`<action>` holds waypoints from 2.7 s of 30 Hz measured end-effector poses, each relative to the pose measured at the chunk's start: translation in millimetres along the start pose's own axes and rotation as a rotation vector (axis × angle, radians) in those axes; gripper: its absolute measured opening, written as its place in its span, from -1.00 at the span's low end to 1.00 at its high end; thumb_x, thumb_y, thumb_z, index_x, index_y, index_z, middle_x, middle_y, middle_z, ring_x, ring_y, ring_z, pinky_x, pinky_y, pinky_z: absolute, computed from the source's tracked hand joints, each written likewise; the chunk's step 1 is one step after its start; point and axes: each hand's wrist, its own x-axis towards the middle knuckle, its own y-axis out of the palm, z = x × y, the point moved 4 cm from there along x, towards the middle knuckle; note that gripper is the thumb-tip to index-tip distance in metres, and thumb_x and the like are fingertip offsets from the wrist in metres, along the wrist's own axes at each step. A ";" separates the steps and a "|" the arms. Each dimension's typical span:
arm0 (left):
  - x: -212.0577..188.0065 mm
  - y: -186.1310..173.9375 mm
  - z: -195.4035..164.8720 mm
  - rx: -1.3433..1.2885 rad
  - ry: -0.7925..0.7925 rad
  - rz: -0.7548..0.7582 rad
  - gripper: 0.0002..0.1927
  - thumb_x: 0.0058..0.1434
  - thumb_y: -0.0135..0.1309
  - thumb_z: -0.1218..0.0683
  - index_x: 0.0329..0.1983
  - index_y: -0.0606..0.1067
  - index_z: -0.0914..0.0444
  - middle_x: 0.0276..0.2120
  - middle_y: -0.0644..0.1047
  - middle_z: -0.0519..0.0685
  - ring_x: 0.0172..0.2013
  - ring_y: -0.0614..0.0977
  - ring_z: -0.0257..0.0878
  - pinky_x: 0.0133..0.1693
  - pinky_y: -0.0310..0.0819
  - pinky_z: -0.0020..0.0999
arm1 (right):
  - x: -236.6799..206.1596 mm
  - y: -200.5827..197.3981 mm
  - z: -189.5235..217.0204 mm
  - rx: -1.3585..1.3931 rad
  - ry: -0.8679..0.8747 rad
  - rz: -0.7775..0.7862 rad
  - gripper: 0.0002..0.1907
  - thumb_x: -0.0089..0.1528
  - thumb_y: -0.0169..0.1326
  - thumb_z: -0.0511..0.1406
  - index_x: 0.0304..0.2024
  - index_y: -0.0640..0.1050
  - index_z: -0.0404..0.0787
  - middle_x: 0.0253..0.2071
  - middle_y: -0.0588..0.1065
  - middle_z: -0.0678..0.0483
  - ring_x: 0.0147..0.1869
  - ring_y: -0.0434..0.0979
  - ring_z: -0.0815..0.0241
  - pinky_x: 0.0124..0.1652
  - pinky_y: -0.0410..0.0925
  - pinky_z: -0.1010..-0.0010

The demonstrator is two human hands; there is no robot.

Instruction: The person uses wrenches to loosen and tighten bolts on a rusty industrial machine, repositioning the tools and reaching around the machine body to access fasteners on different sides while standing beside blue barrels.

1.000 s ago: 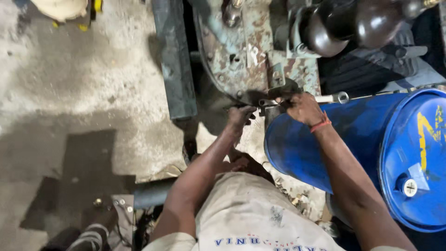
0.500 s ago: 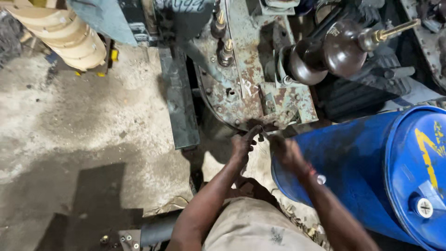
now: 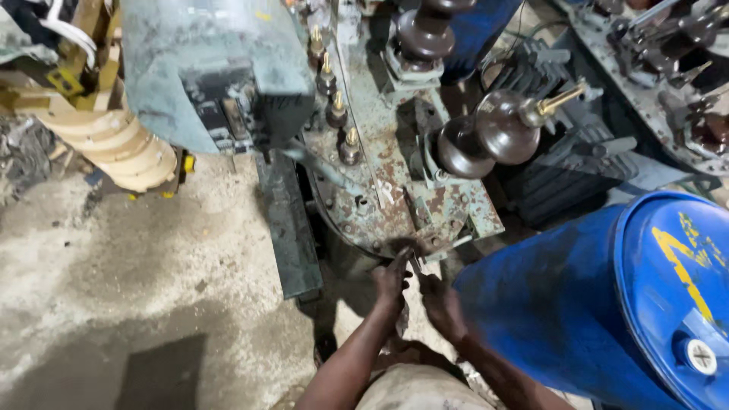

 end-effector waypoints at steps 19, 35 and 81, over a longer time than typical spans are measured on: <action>-20.6 1.6 -24.4 0.083 -0.042 -0.116 -0.64 0.13 0.36 -0.09 -0.33 0.63 0.32 -0.59 0.51 -0.07 -0.65 0.39 -0.31 -0.62 0.19 -0.37 | 2.0 -7.2 -12.6 -0.086 -0.038 -0.065 -0.58 0.37 -0.07 -0.10 -0.29 0.62 -0.28 -0.45 0.56 -0.09 -0.43 0.56 -0.04 -0.41 0.36 0.18; -10.7 1.8 -12.9 0.025 -0.001 -0.132 -0.64 0.14 0.33 -0.12 -0.46 0.58 0.26 -0.64 0.46 -0.08 -0.70 0.34 -0.34 -0.64 0.13 -0.37 | -4.1 -15.6 -38.3 -0.185 -0.097 0.001 -0.69 0.34 -0.08 -0.11 -0.05 0.59 -0.07 -0.48 0.48 -0.05 -0.48 0.43 0.11 -0.45 0.33 0.20; -9.7 -5.1 -39.2 0.080 0.006 -0.179 -0.56 -0.01 0.47 -0.12 -0.64 0.52 0.25 -0.66 0.48 -0.11 -0.70 0.39 -0.31 -0.67 0.23 -0.31 | 157.7 -74.1 -33.3 -0.792 -0.467 0.426 -0.55 0.30 -0.08 0.00 -0.19 0.74 -0.07 -0.36 0.68 -0.09 -0.31 0.63 -0.05 -0.33 0.43 0.14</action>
